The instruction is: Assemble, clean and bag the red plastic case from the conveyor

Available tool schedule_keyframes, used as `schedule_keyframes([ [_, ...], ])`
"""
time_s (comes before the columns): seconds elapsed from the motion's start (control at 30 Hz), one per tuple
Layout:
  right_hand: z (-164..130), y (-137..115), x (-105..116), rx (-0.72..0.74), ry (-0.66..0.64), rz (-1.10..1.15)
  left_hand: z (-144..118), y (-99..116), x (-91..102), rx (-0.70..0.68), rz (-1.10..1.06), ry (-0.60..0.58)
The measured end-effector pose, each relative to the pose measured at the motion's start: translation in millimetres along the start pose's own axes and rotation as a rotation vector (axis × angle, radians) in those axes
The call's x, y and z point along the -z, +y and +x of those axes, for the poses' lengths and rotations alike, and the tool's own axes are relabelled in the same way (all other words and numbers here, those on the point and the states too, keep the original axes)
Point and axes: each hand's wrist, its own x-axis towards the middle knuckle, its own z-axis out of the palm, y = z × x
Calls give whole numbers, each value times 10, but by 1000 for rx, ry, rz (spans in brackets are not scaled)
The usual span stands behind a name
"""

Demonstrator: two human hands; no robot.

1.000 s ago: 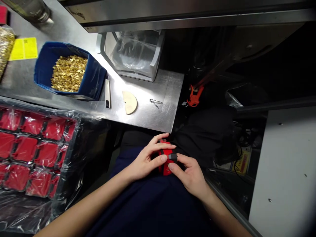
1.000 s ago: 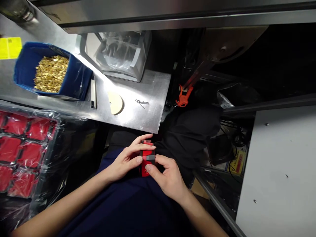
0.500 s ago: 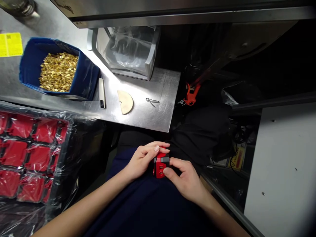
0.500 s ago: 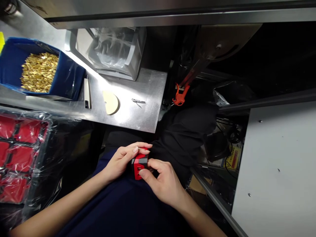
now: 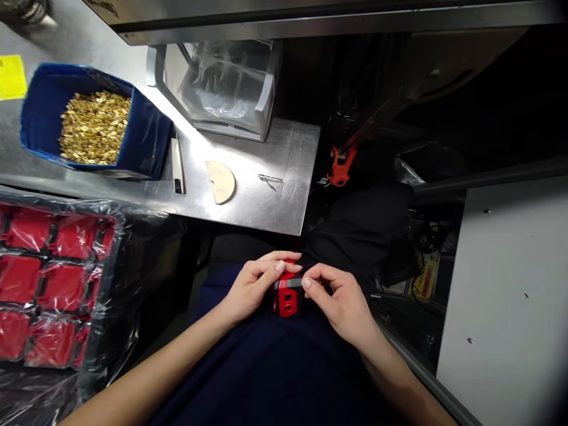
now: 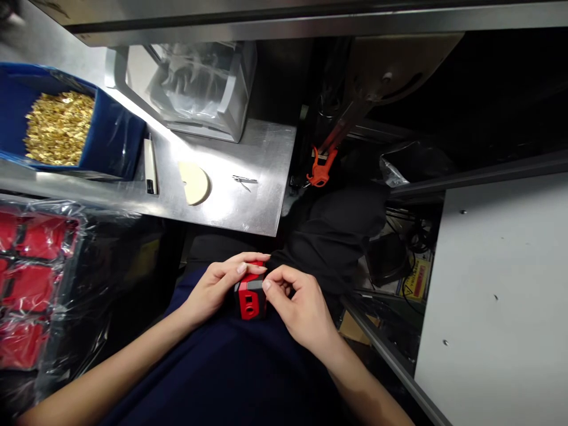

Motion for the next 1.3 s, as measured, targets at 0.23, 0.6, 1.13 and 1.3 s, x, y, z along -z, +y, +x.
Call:
schedule_keyframes([
  [0.23,-44,141,7,-3,144,-91,-9,-6,7,19,8,12],
  [0.6,-42,173,-108,37,21,173,-13,-46,48,14,-36,-38],
  [1.13,52,270,-103,264,113,90,37,-123,136,-68,-96,-208],
  [1.3,67,234,-77,238,80,101,41,-151,143,-56,-119,-204],
])
